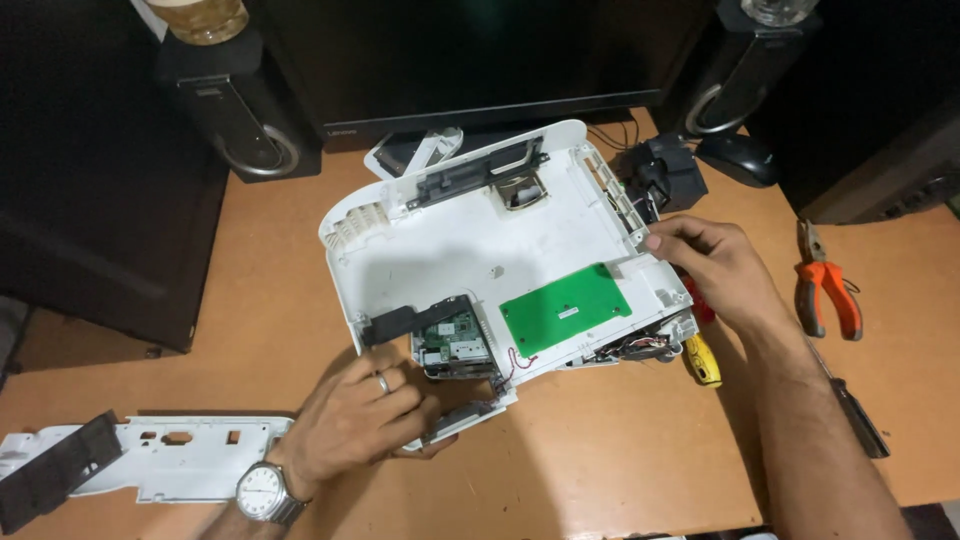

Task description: Repairing an electronic device by removing screws with a screwdriver and handling internal components like a circuit board.

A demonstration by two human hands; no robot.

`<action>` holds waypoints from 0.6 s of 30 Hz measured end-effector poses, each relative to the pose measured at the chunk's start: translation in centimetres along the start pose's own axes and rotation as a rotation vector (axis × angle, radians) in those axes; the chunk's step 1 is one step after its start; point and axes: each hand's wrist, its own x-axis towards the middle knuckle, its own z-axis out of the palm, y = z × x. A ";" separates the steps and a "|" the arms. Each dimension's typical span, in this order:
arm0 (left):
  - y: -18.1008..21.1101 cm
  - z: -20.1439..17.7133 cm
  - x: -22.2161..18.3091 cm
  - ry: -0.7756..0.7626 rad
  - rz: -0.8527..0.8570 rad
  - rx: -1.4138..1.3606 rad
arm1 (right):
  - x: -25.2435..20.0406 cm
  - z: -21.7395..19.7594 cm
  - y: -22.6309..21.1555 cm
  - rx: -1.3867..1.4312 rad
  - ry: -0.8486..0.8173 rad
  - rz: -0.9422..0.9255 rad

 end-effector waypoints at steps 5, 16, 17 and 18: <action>-0.1 0.6 -1.6 -0.072 -0.003 0.078 | 0.0 -0.1 0.4 0.003 -0.010 -0.051; -0.1 -0.2 -1.4 -0.051 -0.013 0.192 | 0.4 -0.9 2.4 0.142 0.004 -0.133; -0.1 -0.2 -1.5 -0.063 -0.016 0.213 | 0.4 -0.9 2.3 0.117 0.006 -0.131; -0.1 -0.2 -1.4 -0.075 -0.018 0.234 | 0.3 -0.9 2.1 0.092 0.008 -0.129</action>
